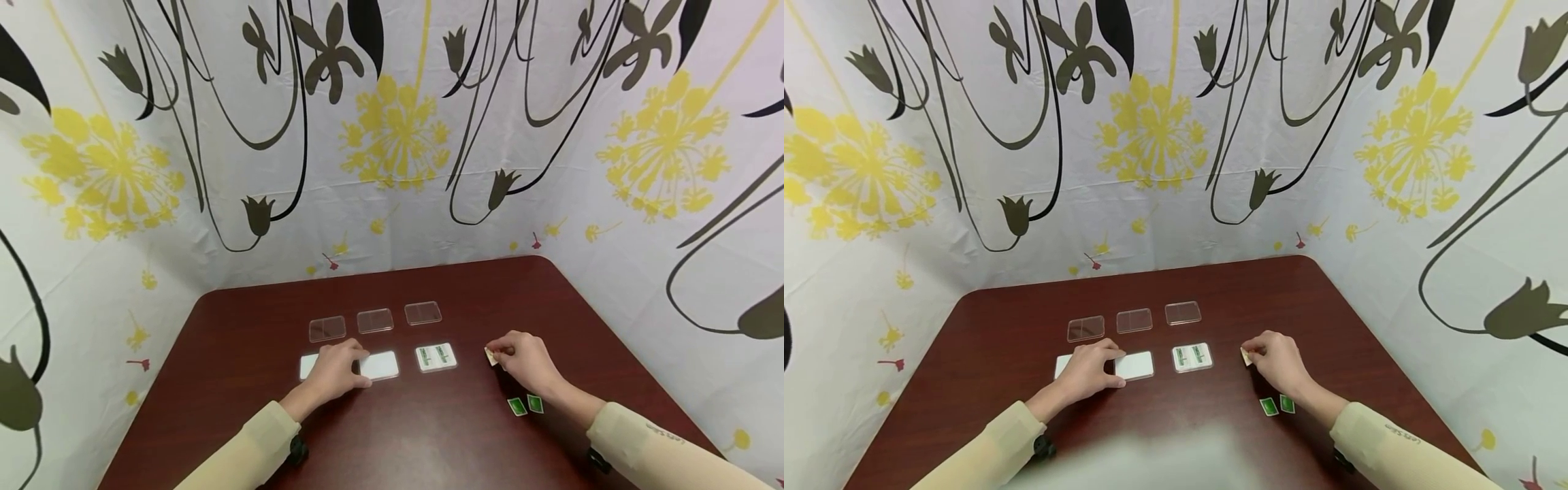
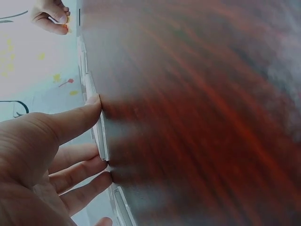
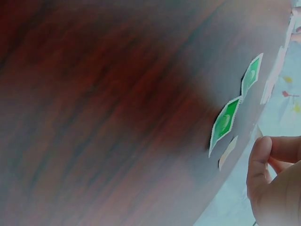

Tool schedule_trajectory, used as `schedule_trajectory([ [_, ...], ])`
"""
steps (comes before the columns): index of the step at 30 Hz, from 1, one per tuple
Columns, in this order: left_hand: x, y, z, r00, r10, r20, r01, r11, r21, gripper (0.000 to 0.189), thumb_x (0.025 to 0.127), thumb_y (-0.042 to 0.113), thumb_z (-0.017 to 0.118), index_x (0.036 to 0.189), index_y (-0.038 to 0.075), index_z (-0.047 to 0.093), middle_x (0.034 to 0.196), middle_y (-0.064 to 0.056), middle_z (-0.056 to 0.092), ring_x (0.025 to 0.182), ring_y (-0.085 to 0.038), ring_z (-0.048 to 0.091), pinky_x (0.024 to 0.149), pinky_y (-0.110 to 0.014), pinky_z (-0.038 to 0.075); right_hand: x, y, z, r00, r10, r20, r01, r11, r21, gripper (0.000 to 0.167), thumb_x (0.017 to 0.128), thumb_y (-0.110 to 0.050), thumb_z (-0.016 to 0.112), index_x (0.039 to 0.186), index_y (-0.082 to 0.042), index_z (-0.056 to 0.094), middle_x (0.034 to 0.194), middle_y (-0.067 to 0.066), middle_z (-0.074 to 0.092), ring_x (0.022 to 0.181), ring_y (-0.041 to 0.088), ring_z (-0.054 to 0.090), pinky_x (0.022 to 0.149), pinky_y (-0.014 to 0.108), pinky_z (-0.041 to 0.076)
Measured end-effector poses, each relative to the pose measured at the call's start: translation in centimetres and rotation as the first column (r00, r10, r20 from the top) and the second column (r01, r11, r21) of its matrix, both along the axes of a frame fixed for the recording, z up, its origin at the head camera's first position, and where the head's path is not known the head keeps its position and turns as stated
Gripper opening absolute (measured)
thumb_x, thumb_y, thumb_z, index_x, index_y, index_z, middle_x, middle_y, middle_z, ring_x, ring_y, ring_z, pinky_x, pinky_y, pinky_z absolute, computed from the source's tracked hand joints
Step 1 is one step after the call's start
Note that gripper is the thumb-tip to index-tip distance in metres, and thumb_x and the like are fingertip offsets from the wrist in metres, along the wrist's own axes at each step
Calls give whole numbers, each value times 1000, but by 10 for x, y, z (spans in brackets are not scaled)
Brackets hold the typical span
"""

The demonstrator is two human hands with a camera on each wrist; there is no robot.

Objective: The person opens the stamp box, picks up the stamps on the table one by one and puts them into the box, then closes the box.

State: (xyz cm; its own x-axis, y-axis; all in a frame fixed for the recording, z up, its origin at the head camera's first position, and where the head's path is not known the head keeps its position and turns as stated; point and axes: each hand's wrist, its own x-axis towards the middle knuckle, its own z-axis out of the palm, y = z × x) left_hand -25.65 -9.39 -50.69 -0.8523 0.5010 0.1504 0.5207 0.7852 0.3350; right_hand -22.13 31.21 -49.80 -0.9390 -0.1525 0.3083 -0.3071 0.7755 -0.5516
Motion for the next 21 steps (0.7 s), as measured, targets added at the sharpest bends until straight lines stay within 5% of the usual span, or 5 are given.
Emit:
schedule_trajectory([
  [9, 0, 1, 2, 1000, -4, 8, 4, 1000, -17, 55, 78, 43, 87, 121, 11, 75, 113, -1, 66, 102, -23, 66, 98, -56, 43, -3, -8, 11, 998, -20, 59, 25, 996, -88, 21, 86, -5, 79, 106, -10, 79, 100, 2, 72, 62, 9, 64, 50, 28, 52],
  [21, 0, 0, 2, 1000, -6, 0, 6, 999, -33, 54, 79, 45, 86, 121, 13, 75, 114, 0, 65, 102, -22, 66, 99, -56, 42, -8, -23, 20, 1000, -9, -8, 8, 995, -103, 29, 82, -8, 83, 110, -14, 79, 102, -2, 72, 78, 10, 70, 59, 27, 54],
])
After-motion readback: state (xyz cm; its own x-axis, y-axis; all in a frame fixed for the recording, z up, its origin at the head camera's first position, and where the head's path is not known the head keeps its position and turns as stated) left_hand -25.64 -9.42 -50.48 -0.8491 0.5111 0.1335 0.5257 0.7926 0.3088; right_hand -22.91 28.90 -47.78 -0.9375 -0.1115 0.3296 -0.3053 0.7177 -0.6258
